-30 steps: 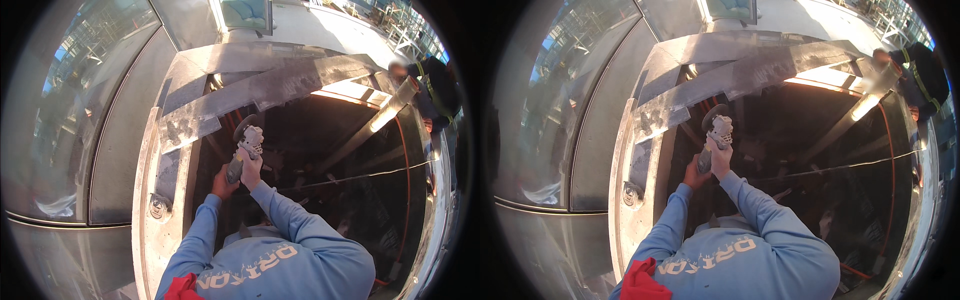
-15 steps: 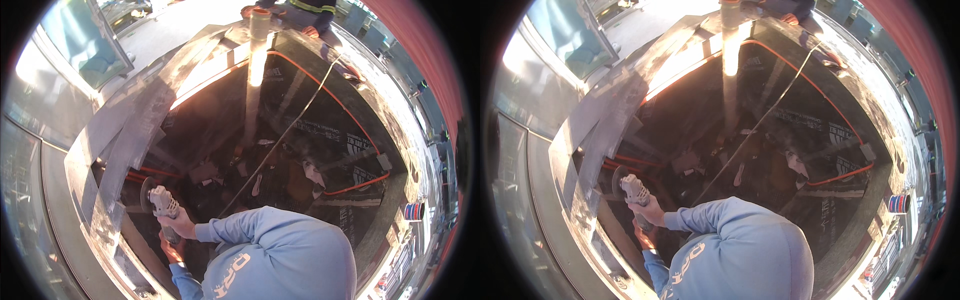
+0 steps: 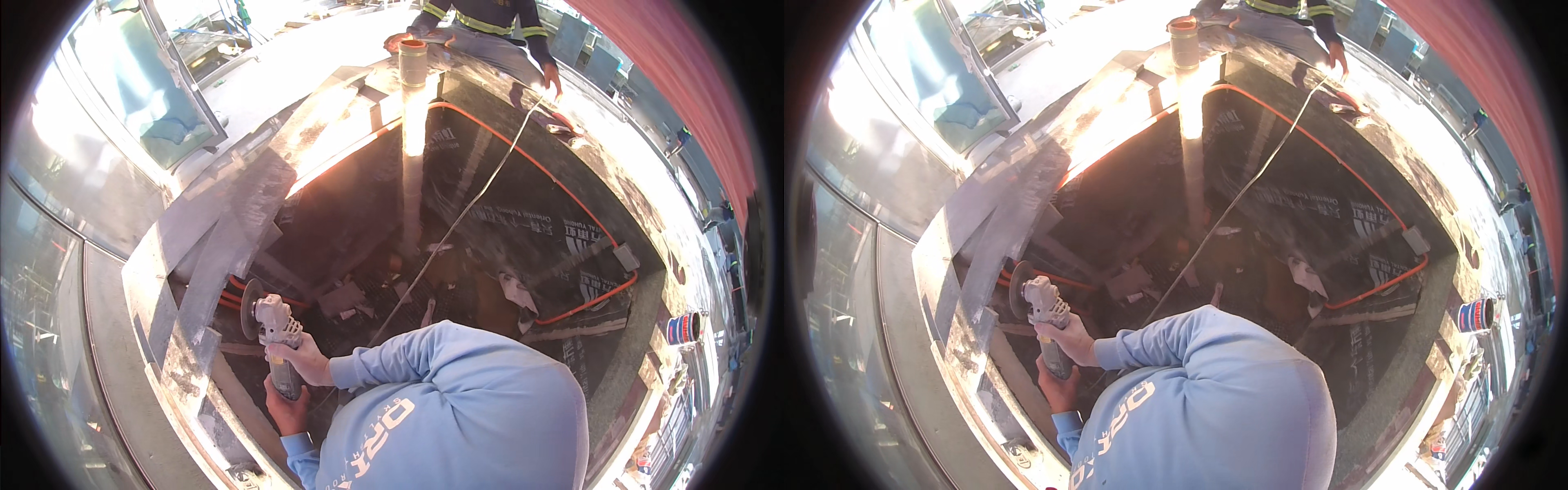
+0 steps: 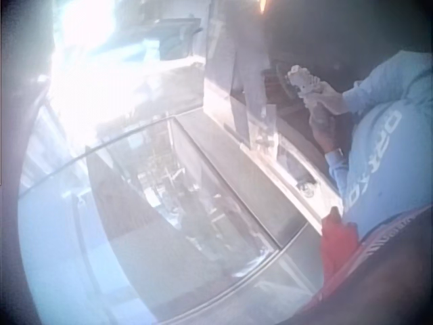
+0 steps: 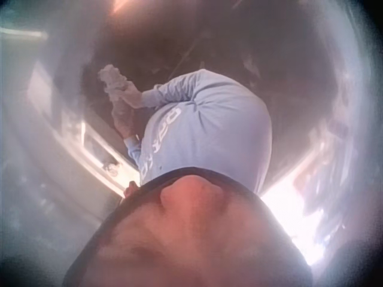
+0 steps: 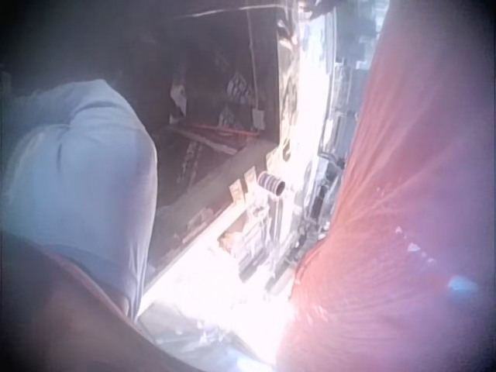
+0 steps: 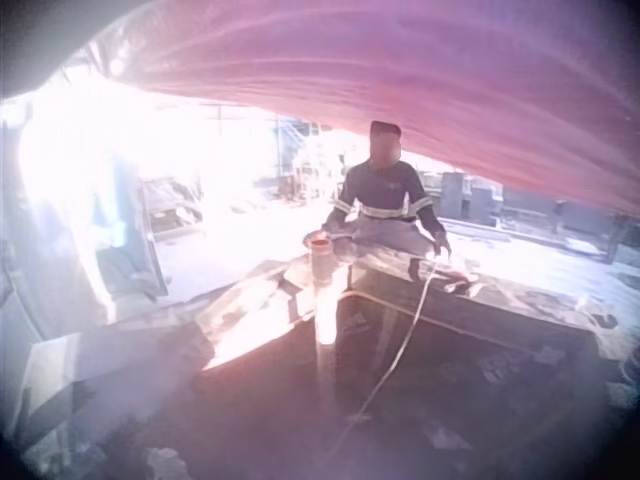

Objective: The person uses an angle grinder to cut a metal sheet on a rooftop. They reposition the sheet, continue cutting, and then use a utility knife to trim a flexible roofing membrane. Finally, they place a metal trim piece into the cut opening.

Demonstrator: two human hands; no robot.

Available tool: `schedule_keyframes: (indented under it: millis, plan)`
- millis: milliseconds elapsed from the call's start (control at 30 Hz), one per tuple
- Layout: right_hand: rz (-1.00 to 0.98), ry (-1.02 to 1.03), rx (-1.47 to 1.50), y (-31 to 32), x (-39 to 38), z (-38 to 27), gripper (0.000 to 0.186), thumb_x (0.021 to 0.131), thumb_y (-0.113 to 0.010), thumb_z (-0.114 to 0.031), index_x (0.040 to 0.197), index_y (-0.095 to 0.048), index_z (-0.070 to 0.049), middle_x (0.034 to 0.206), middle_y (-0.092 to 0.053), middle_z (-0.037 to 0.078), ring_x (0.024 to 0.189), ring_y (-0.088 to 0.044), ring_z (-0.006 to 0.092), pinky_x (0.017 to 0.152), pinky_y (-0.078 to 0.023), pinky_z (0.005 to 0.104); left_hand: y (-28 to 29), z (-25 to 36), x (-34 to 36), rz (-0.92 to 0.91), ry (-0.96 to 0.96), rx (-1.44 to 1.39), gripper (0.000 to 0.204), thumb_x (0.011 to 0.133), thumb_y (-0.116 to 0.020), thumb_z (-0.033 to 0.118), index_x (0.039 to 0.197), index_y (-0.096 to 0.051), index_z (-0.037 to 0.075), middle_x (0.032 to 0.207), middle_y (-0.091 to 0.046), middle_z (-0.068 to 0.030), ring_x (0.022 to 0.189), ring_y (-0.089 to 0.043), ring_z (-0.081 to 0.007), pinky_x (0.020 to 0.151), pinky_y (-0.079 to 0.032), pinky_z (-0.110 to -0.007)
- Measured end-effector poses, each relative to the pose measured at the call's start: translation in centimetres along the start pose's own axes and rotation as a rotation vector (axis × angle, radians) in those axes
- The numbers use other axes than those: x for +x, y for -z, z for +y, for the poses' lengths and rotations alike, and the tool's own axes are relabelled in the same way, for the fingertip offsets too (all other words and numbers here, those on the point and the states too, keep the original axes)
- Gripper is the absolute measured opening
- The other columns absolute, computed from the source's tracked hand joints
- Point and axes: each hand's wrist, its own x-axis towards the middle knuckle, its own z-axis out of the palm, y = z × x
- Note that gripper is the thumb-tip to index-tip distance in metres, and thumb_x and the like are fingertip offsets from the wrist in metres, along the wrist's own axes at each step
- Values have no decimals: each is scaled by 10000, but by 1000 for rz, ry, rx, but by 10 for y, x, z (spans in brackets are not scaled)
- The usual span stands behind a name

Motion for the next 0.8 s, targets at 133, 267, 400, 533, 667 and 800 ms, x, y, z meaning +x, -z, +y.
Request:
schedule_keyframes:
  millis: [133,267,400,533,667,800]
  plan:
    - [9,-16,18,4,3,1,316,958,-734,-206,1197,-684,-4,1025,-712,63,925,-696,149,843,-569,325,1,7,1,-8,-26,8,662,704,-812,67,1307,-544,9,1092,-688,-194,996,-702,-317,909,-545,-431]
    - [15,-21,52,-8,3,2,297,962,-726,-199,1185,-686,-6,991,-715,75,893,-703,164,814,-572,320,11,3,-1,-18,-34,33,684,718,-828,95,1333,-539,27,1137,-696,-204,1056,-705,-337,929,-548,-446]
    - [32,-40,103,4,9,30,281,999,-660,-208,1180,-653,8,985,-726,130,891,-727,219,808,-600,371,14,1,-2,16,11,114,677,725,-844,161,1340,-571,85,1193,-700,-197,1112,-689,-421,926,-560,-470]
    - [-25,-90,184,10,12,40,291,1015,-630,-212,1176,-619,30,1072,-716,173,975,-731,269,860,-617,430,17,-13,-5,6,80,95,669,724,-839,171,1335,-572,114,1199,-693,-180,1127,-672,-420,936,-554,-487]
    - [-50,-153,201,11,14,51,319,1017,-634,-209,1240,-591,15,1108,-711,164,1040,-718,280,924,-595,452,21,-22,-6,-4,171,112,647,703,-838,150,1295,-580,107,1171,-690,-179,1110,-667,-423,921,-550,-507]
    - [-41,-174,231,19,29,86,328,1014,-650,-207,1260,-584,1,1093,-709,138,1034,-713,275,942,-578,444,12,-63,0,23,192,165,651,681,-836,95,1276,-575,91,1189,-681,-201,1141,-644,-440,933,-539,-518]
